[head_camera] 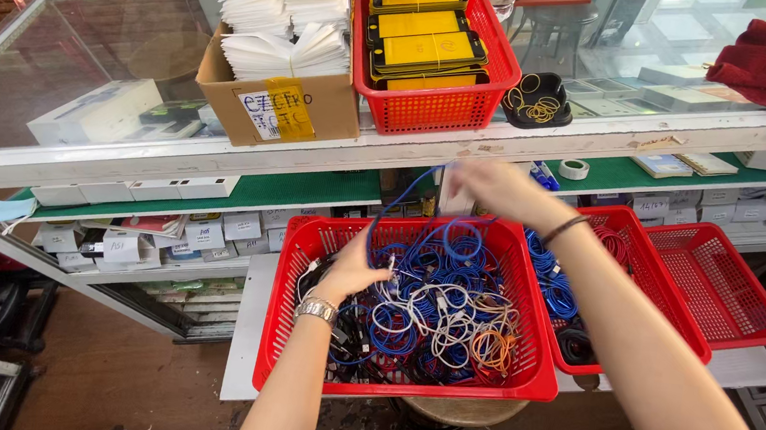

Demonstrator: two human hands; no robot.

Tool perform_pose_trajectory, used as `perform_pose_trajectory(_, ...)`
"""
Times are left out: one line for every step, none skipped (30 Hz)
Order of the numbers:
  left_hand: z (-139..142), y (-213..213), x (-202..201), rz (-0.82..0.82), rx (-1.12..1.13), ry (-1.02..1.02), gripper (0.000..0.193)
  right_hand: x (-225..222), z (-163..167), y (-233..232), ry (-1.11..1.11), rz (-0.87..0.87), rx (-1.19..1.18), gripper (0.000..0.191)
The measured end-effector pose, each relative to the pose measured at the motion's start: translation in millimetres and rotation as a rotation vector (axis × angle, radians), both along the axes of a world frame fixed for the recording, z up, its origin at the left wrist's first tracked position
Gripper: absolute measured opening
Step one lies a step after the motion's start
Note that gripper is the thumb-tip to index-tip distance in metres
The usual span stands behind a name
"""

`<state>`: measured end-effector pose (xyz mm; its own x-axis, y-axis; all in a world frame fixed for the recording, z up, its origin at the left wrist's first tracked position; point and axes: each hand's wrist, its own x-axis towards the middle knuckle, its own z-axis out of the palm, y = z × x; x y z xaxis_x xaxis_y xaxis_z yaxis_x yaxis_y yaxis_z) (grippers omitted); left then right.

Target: The person picks tangled charging cables one at a time from a red basket, coils each cable by hand into loops, and places the coiled cable into a second basket beside it. They continue this sorting and coiling cycle across the baskets on the counter.

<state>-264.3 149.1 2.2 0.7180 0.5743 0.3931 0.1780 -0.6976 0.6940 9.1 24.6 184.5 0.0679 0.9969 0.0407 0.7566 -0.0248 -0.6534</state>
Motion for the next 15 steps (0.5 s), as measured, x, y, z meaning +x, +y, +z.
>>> perform_pose_trajectory(15.9, -9.2, 13.6, -0.083, 0.042, -0.156, 0.108, -15.0, -8.1, 2.5, 0.038, 0.091, -0.065, 0.047)
perform_pose_trajectory(33.7, -16.3, 26.4, -0.165, 0.085, -0.314, 0.110, -20.9, -13.7, 3.9, 0.027, 0.130, -0.045, 0.044)
perform_pose_trajectory(53.2, -18.6, 36.0, -0.202, -0.145, -0.217, 0.092, -25.1, -20.2, 5.5, 0.015, 0.170, -0.027, 0.041)
perform_pose_trajectory(71.3, -19.2, 43.3, -0.237, -0.373, -0.116, 0.075, -25.3, -25.2, 7.2, 0.005, 0.212, -0.009, 0.039)
perform_pose_trajectory(86.2, -19.6, 47.1, -0.270, -0.600, -0.010, 0.060, -23.0, -29.2, 7.4, 0.225, 0.151, -0.096, 0.039)
perform_pose_trajectory(97.6, -18.1, 45.0, -0.282, -0.635, -0.015, 0.047, -18.9, -32.3, 5.3, 0.443, 0.087, -0.184, 0.038)
perform_pose_trajectory(106.4, -12.9, 38.6, -0.294, -0.668, -0.023, 0.041, -14.1, -34.1, 2.4, 0.660, 0.020, -0.271, 0.038)
perform_pose_trajectory(113.1, -4.6, 32.4, -0.305, -0.698, -0.031, 0.044, -12.5, -36.9, -0.9, 0.730, 0.083, -0.264, 0.039)
perform_pose_trajectory(116.7, 4.7, 27.5, -0.220, -0.718, -0.126, 0.039, -13.5, -40.7, -6.7, 0.801, 0.147, -0.258, 0.039)
perform_pose_trajectory(116.4, 13.9, 20.9, -0.136, -0.738, -0.219, 0.035, -16.2, -45.1, -13.4, 0.874, 0.208, -0.253, 0.039)
perform_pose_trajectory(114.8, 24.7, 13.8, -0.041, -0.713, -0.336, 0.036, -18.2, -47.8, -19.8, 0.829, 0.250, -0.338, 0.037)
perform_pose_trajectory(111.5, 36.4, 5.1, 0.056, -0.686, -0.448, 0.038, -19.1, -49.7, -27.5, 0.786, 0.291, -0.423, 0.036)
perform_pose_trajectory(106.6, 47.2, -8.2, 0.136, -0.727, -0.580, 0.037, -19.2, -50.3, -34.5, 0.741, 0.331, -0.507, 0.034)
perform_pose_trajectory(100.6, 55.6, -18.3, 0.215, -0.763, -0.714, 0.035, -11.4, -45.0, -38.6, 0.634, 0.291, -0.499, 0.035)
perform_pose_trajectory(91.9, 58.7, -24.0, 0.241, -0.755, -0.694, 0.035, 0.7, -36.6, -43.5, 0.529, 0.251, -0.492, 0.036)
